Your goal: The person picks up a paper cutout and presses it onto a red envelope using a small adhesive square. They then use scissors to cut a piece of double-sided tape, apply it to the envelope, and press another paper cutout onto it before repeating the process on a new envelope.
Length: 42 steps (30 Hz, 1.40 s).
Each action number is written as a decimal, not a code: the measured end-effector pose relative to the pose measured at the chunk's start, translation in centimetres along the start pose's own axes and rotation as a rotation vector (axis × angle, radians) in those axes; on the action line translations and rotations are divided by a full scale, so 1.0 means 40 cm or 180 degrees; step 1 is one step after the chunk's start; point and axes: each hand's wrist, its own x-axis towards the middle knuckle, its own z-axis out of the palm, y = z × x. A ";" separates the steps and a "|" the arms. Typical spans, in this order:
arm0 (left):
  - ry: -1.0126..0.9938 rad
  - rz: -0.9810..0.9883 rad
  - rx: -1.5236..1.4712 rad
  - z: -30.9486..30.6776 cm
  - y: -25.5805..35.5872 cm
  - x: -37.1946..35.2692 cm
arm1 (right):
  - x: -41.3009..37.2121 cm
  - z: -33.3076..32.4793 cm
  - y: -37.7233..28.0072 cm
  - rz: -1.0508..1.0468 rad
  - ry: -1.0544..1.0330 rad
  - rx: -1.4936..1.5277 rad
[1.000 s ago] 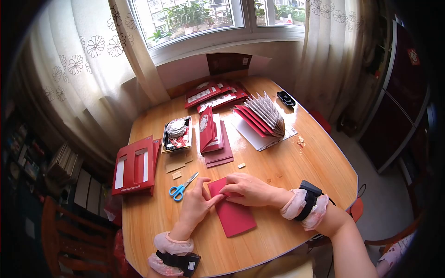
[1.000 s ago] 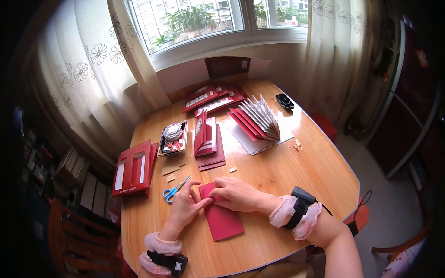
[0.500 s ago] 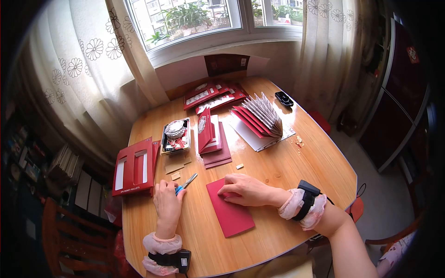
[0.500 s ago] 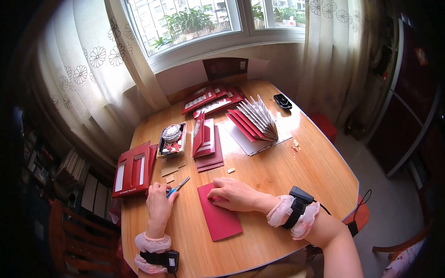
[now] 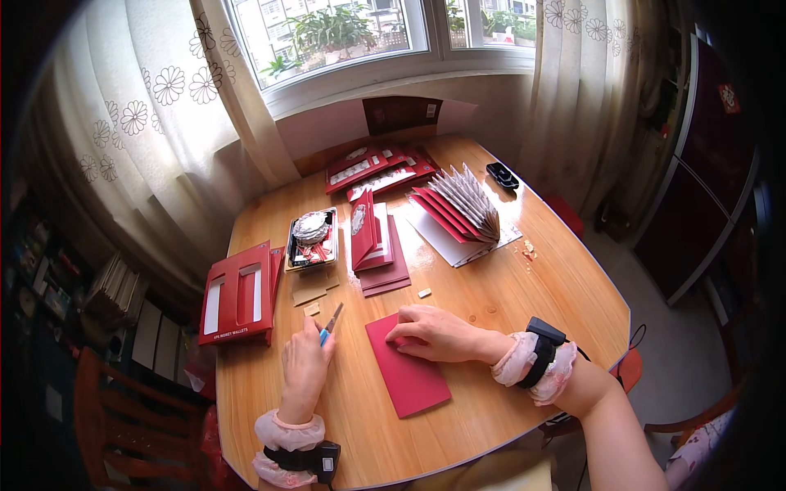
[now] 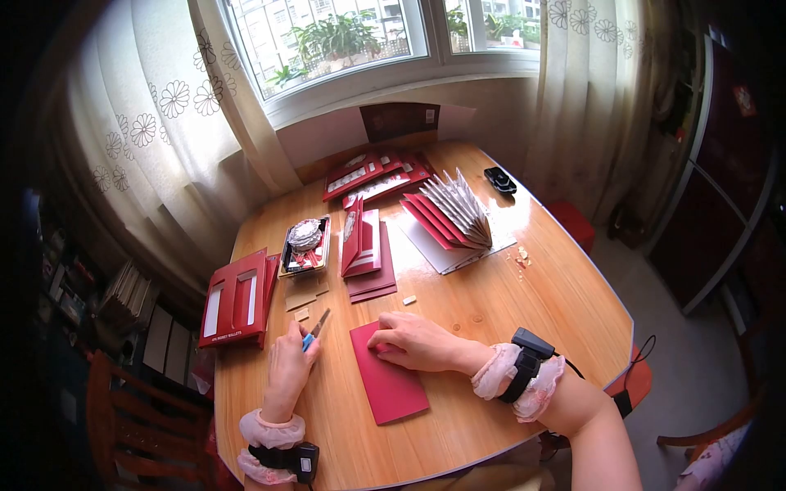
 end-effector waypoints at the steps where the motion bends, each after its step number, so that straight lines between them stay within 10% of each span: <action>1: 0.0038 0.0064 -0.0027 -0.004 0.003 0.001 | 0.000 0.001 0.001 0.0003 0.0008 0.0005; 3: 0.0077 0.0128 -0.0052 -0.006 0.015 0.005 | -0.001 0.004 0.004 0.0004 0.0018 0.0011; 5: -0.0479 -0.0207 -0.2899 -0.001 0.043 0.010 | -0.001 0.006 0.007 -0.0010 0.0047 0.0035; 9: -0.1650 -0.0460 -0.4369 0.008 0.099 -0.006 | 0.000 -0.003 -0.003 0.0175 -0.0018 0.0090; 23: -0.2082 -0.0249 -0.4248 0.056 0.104 -0.019 | 0.007 -0.011 -0.007 0.0047 0.0959 -0.0140; 42: -0.1620 0.0293 -0.3299 0.054 0.137 -0.039 | 0.004 -0.016 -0.022 -0.0052 0.0664 -0.0431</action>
